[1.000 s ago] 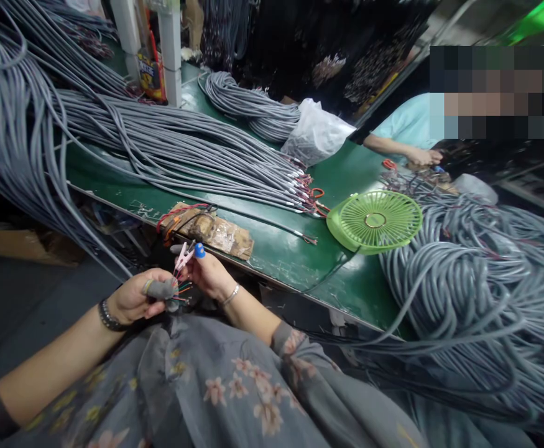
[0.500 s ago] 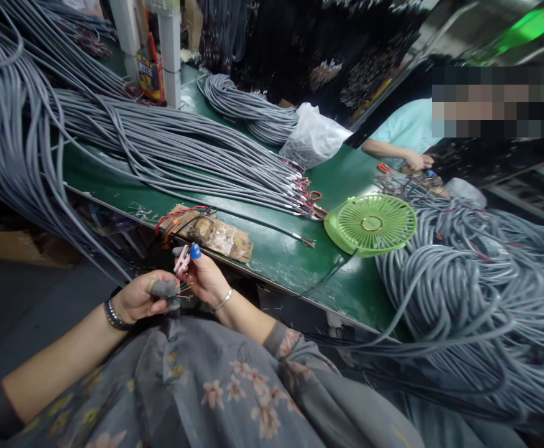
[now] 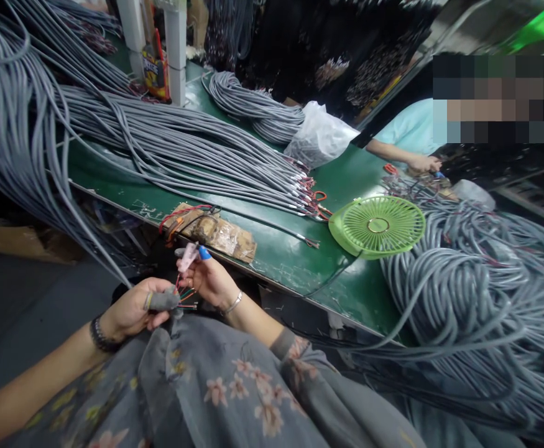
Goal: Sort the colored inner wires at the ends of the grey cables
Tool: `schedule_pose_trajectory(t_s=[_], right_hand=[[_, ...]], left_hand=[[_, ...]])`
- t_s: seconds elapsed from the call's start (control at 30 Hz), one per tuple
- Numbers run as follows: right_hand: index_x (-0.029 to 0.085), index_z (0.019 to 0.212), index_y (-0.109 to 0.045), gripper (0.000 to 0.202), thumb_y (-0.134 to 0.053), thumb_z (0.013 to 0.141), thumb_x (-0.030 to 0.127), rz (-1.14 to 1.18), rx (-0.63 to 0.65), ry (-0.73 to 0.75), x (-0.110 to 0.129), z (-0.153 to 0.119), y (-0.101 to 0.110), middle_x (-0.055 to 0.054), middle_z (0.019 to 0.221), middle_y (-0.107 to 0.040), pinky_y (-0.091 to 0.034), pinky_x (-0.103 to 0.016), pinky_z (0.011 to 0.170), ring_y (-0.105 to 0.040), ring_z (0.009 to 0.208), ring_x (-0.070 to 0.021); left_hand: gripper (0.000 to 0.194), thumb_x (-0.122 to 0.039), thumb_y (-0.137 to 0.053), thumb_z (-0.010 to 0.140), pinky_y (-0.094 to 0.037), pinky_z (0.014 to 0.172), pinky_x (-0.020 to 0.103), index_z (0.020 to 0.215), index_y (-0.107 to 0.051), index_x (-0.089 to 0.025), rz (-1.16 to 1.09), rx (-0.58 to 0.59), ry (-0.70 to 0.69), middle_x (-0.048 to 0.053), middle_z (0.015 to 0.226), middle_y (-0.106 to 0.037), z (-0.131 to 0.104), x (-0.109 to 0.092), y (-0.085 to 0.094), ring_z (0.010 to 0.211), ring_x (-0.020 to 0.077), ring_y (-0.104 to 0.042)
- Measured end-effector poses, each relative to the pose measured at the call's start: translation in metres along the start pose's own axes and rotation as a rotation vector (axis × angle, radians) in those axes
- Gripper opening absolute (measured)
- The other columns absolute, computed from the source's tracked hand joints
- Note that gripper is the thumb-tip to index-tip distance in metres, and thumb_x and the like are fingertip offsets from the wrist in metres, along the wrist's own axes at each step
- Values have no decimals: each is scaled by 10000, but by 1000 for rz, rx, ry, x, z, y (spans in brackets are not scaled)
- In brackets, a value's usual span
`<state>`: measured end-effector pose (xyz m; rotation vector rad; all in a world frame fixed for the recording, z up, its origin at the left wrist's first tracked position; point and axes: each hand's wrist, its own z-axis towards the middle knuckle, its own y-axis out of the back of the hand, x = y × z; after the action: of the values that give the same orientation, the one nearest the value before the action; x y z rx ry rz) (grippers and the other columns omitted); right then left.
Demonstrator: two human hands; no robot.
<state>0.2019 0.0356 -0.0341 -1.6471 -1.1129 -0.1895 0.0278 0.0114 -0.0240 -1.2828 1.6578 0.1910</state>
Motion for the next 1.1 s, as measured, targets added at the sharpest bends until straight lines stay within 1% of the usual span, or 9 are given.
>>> schedule_pose_trajectory(t_s=[0.13, 0.33, 0.43, 0.53, 0.7, 0.8, 0.87, 1.0, 1.1], right_hand=[[172, 841, -664, 373, -732, 842, 539, -23, -13, 59, -2, -2, 1, 0, 727, -653, -508, -204, 563, -559, 603, -99], [169, 858, -662, 452, -732, 809, 613, -47, -77, 29, 1, -3, -1, 1, 716, -654, -501, -199, 512, -544, 554, -87], [170, 816, -649, 484, -771, 756, 635, -80, -104, 30, 4, -3, -5, 8, 689, -646, -497, -192, 501, -534, 540, -79], [167, 796, -655, 504, -802, 712, 642, -104, -96, 57, 6, -2, -7, 11, 674, -641, -489, -181, 500, -531, 542, -75], [168, 796, -664, 453, -791, 746, 600, -102, -100, 101, 2, 0, -6, 5, 674, -639, -482, -198, 512, -528, 551, -84], [167, 803, -676, 416, -795, 756, 563, -97, -102, 113, 0, 1, -4, 1, 676, -642, -476, -199, 516, -517, 550, -85], [167, 804, -684, 408, -786, 767, 561, -101, -98, 111, 0, 2, -3, -1, 675, -641, -476, -199, 521, -515, 552, -87], [168, 851, -705, 470, -700, 823, 637, -121, -80, 105, -2, 3, -1, -32, 741, -671, -512, -235, 579, -566, 623, -119], [166, 881, -715, 530, -651, 834, 691, -107, -69, 123, -3, 7, 0, -58, 818, -702, -536, -269, 643, -609, 697, -147]], left_hand=[[444, -532, -847, 590, -157, 385, 222, 530, -602, -166, 49, -92, -55, -27, 341, -500, -7, -5, -13, 326, 56, -301], [429, -506, -774, 636, -192, 403, 238, 466, -531, -196, 141, -173, -108, -26, 366, -507, -9, -9, -24, 341, 72, -343], [420, -506, -766, 632, -199, 397, 236, 471, -530, -199, 142, -184, -102, -25, 374, -514, -8, -9, -25, 343, 76, -353], [412, -514, -775, 614, -181, 392, 233, 494, -541, -198, 117, -178, -86, -33, 359, -504, -6, -10, -25, 330, 71, -332], [424, -529, -793, 616, -141, 389, 244, 522, -548, -196, 68, -142, -105, -52, 328, -456, -5, -13, -24, 310, 60, -278], [410, -528, -805, 610, -132, 386, 249, 550, -583, -188, 57, -117, -108, -50, 331, -471, -6, -14, -22, 307, 59, -272], [402, -519, -809, 599, -132, 385, 247, 544, -590, -187, 45, -126, -113, -45, 329, -478, -6, -14, -21, 308, 61, -276], [410, -518, -819, 561, -146, 389, 236, 511, -584, -185, 30, -177, -135, -39, 325, -469, -5, -14, -24, 316, 62, -295], [414, -517, -832, 536, -154, 385, 230, 506, -590, -182, 31, -202, -113, -40, 324, -468, -3, -16, -26, 311, 62, -306]])
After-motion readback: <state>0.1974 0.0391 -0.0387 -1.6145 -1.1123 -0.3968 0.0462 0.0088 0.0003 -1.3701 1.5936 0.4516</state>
